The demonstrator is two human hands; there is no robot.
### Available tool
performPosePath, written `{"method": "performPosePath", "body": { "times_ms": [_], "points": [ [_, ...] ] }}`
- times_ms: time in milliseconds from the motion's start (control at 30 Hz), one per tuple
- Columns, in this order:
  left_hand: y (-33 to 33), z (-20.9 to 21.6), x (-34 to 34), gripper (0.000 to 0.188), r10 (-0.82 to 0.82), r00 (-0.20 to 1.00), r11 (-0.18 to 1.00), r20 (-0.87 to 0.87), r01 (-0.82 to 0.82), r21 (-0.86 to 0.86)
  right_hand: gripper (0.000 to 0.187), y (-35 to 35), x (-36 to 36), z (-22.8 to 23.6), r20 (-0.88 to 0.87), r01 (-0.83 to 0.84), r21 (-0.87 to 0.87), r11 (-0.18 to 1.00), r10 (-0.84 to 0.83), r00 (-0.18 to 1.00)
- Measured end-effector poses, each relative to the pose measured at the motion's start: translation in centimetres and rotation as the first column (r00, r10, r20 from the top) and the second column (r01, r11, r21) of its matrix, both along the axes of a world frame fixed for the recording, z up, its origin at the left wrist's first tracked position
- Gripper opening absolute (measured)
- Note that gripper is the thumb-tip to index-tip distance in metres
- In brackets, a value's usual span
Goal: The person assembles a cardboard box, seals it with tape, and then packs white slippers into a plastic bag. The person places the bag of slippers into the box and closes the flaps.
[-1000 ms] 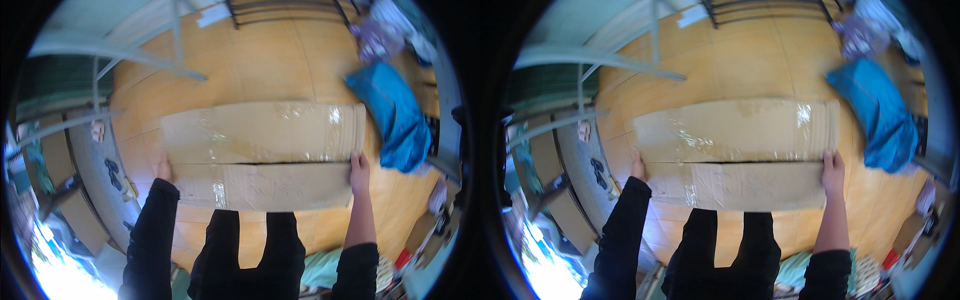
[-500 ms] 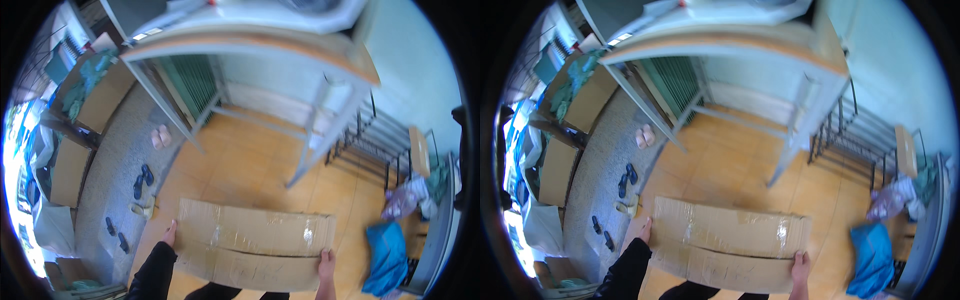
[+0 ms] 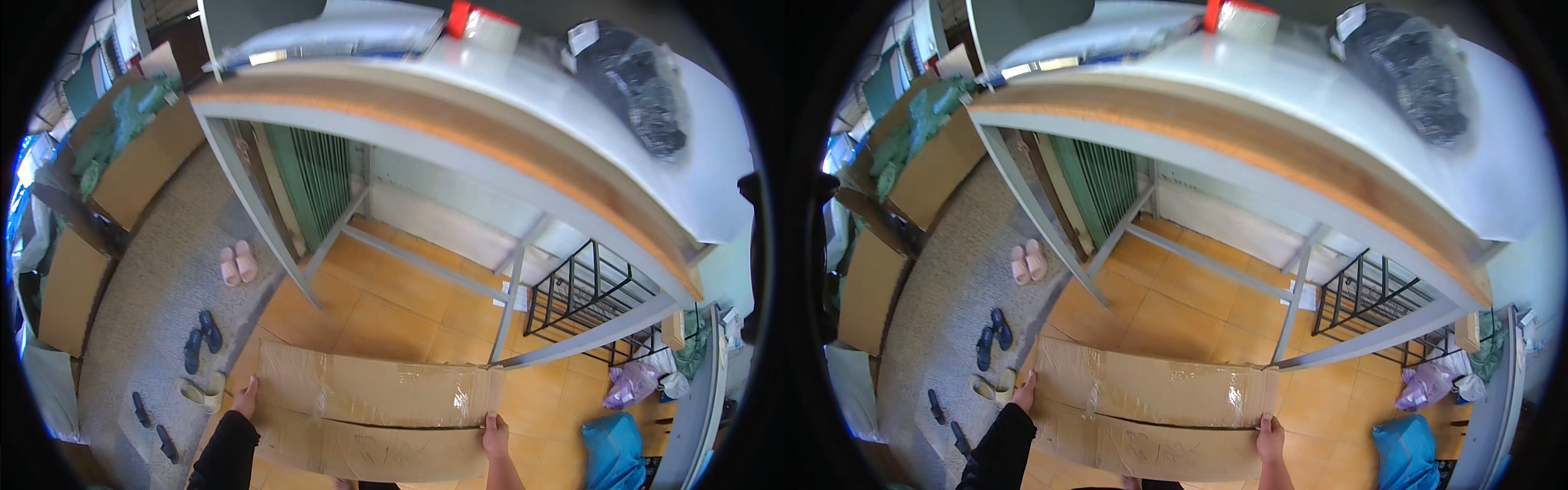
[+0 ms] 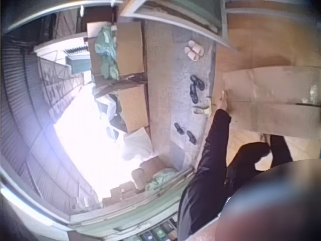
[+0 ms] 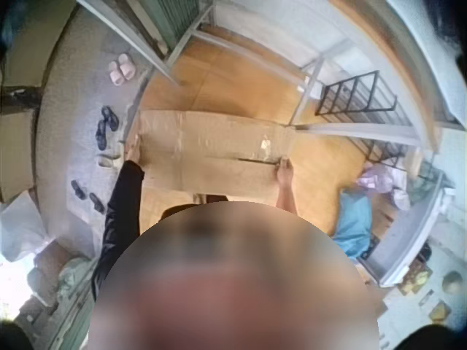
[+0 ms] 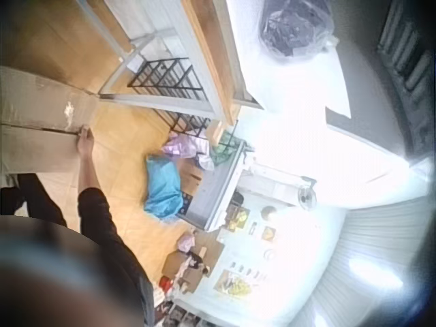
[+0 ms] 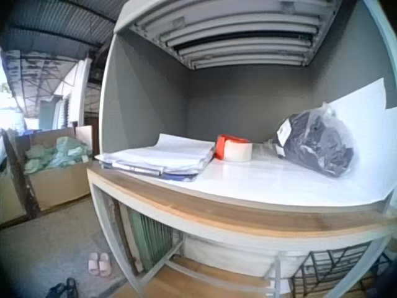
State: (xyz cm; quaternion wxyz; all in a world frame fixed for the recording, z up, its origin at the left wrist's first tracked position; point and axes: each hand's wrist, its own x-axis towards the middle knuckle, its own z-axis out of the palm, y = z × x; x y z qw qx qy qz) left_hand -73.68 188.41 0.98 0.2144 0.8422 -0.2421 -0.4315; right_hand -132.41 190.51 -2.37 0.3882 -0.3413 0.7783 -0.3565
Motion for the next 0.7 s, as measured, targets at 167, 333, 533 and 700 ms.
{"method": "performPosePath", "body": {
  "times_ms": [167,333,533,700],
  "points": [
    [-3.4,-7.0,1.5,0.078,-0.052,0.995,0.998,-0.090,0.056,0.036,0.043,-0.8,1.9,-2.9,-0.193,-0.002,0.223,0.975,0.046,0.980],
    [-2.3,-12.5,4.9,0.065,-0.325,0.944,0.939,-0.060,0.315,-0.140,0.050,-0.8,6.9,0.1,-0.802,0.160,0.215,0.964,0.081,0.591],
    [2.5,-8.9,6.7,0.061,-0.451,0.761,0.721,0.466,0.619,-0.312,0.058,14.0,21.2,9.4,-0.260,-0.171,0.452,0.876,0.313,0.914],
    [-1.3,-2.3,5.7,0.053,-0.616,0.772,0.724,0.158,0.633,-0.273,0.063,21.3,31.7,17.0,0.280,-0.412,0.726,0.550,0.311,0.908]
  ]
}}
